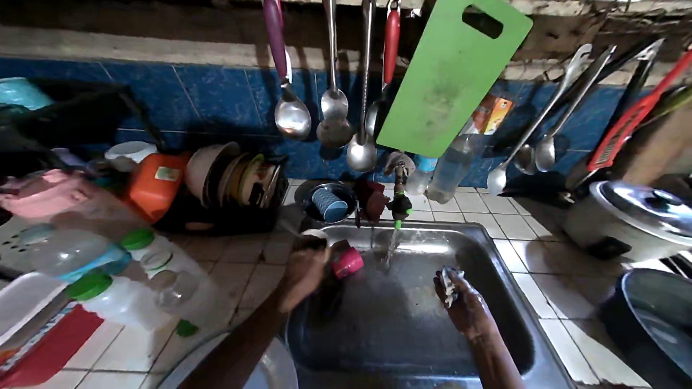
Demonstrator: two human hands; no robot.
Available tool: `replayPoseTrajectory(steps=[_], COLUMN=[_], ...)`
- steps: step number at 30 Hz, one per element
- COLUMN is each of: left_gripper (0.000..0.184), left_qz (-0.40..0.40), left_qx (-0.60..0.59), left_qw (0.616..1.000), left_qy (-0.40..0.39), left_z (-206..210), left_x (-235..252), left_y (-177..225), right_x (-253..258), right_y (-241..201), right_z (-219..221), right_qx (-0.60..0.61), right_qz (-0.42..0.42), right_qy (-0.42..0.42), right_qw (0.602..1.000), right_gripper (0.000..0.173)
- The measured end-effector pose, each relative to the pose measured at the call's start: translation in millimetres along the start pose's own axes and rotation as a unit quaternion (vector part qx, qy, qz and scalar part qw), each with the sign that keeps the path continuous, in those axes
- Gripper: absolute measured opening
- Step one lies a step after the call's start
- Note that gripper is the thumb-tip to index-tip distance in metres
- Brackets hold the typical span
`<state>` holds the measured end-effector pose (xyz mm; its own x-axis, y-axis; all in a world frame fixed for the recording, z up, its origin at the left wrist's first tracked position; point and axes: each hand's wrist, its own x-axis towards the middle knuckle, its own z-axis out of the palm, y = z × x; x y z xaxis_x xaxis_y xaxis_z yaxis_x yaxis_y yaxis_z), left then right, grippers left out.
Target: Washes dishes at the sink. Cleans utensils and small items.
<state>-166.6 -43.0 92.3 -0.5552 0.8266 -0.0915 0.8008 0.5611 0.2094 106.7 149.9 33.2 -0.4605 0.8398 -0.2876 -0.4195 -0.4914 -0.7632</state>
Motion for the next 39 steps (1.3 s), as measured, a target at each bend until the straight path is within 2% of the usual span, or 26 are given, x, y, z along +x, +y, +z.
replayPoseTrajectory(steps=[3, 6, 8, 11, 13, 14, 15, 16, 17, 18, 20, 21, 23, 24, 25, 27, 29, 32, 33, 35, 37, 39], left_gripper=[0.037, 0.033, 0.034, 0.034, 0.032, 0.032, 0.032, 0.031, 0.032, 0.038, 0.066, 0.076, 0.074, 0.073, 0.076, 0.096, 0.107, 0.116, 0.114, 0.099, 0.083, 0.083], left_qz=[0.098, 0.180, 0.208, 0.256, 0.289, 0.281, 0.249, 0.202, 0.145, 0.100, 0.063, 0.056, 0.038, 0.022, 0.002, -0.023, -0.010, 0.045, 0.076, 0.164, 0.253, 0.289], left_qx=[-0.023, 0.000, 0.018, 0.006, -0.112, -0.207, -0.276, -0.305, -0.297, -0.259, -0.172, -0.132, -0.076, -0.072, -0.087, -0.145, -0.167, -0.176, -0.199, -0.284, -0.324, -0.264], left_qw=[0.987, 0.962, 0.955, 0.949, 0.940, 0.933, 0.928, 0.926, 0.937, 0.958, 0.983, 0.989, 0.996, 0.997, 0.996, 0.980, 0.964, 0.952, 0.948, 0.928, 0.908, 0.920], left_qy=[-0.128, -0.205, -0.213, -0.183, -0.142, -0.083, 0.010, 0.090, 0.107, 0.072, -0.025, -0.033, 0.018, 0.015, -0.025, -0.134, -0.206, -0.248, -0.236, -0.175, -0.079, -0.036], left_z=[28.7, 65.5, 88.1, 106.3, 100.5, 96.6, 92.8, 89.1, 85.3, 85.5, 102.9, 117.5, 140.7, 141.6, 135.7, 120.0, 98.8, 58.4, 49.7, 43.9, 49.2, 45.4], left_x=[-2.7, 5.2, 12.5, 27.9, 39.6, 43.7, 48.1, 54.9, 63.0, 72.7, 88.9, 92.0, 90.8, 91.6, 92.9, 95.4, 90.6, 59.0, 43.2, 12.0, -10.1, -27.7], left_y=[59.2, 102.3, 115.7, 108.8, 90.2, 80.1, 71.5, 63.5, 54.3, 43.1, 25.0, 20.4, 19.6, 22.7, 26.4, 27.3, 27.7, 41.6, 46.2, 49.8, 44.3, 42.4], right_x=[-2.2, -6.5, -8.7, -12.6, -14.4, -14.6, -14.5, -13.9, -13.1, -12.2, -8.9, -7.5, -6.1, -5.4, -5.0, -5.9, -7.5, -8.5, -9.6, -19.3, -34.6, -47.4], right_y=[5.8, -0.1, -8.4, -21.7, -28.0, -29.4, -29.9, -28.9, -26.8, -24.3, -19.1, -17.0, -15.1, -14.8, -14.6, -14.8, -11.9, 9.0, 21.9, 47.2, 64.5, 59.5], right_z=[13.3, 18.0, 9.7, -10.5, -24.7, -30.6, -33.7, -34.9, -34.4, -31.8, -21.1, -13.3, 1.9, 10.1, 17.4, 31.2, 45.7, 64.9, 70.9, 73.3, 68.7, 62.7], right_qx=[0.006, 0.006, -0.003, -0.027, -0.045, -0.053, -0.064, -0.072, -0.079, -0.090, -0.096, -0.099, -0.115, -0.127, -0.137, -0.150, -0.146, -0.135, -0.150, -0.255, -0.408, -0.524], right_qz=[0.015, 0.013, -0.002, -0.021, -0.026, -0.029, -0.030, -0.032, -0.030, -0.028, -0.027, -0.029, -0.032, -0.042, -0.056, -0.076, -0.103, -0.169, -0.191, -0.214, -0.242, -0.256], right_qy=[0.008, 0.009, 0.008, 0.015, 0.029, 0.033, 0.039, 0.045, 0.048, 0.050, 0.036, 0.026, 0.005, -0.004, -0.016, -0.035, -0.051, -0.068, -0.068, -0.120, -0.197, -0.277], right_qw=[1.000, 1.000, 1.000, 0.999, 0.998, 0.998, 0.997, 0.996, 0.995, 0.994, 0.994, 0.994, 0.993, 0.991, 0.989, 0.985, 0.983, 0.974, 0.968, 0.935, 0.858, 0.763], right_gripper=[0.019, 0.020, 0.019, 0.020, 0.025, 0.026, 0.028, 0.029, 0.032, 0.035, 0.042, 0.042, 0.042, 0.041, 0.039, 0.036, 0.034, 0.048, 0.052, 0.057, 0.060, 0.063])
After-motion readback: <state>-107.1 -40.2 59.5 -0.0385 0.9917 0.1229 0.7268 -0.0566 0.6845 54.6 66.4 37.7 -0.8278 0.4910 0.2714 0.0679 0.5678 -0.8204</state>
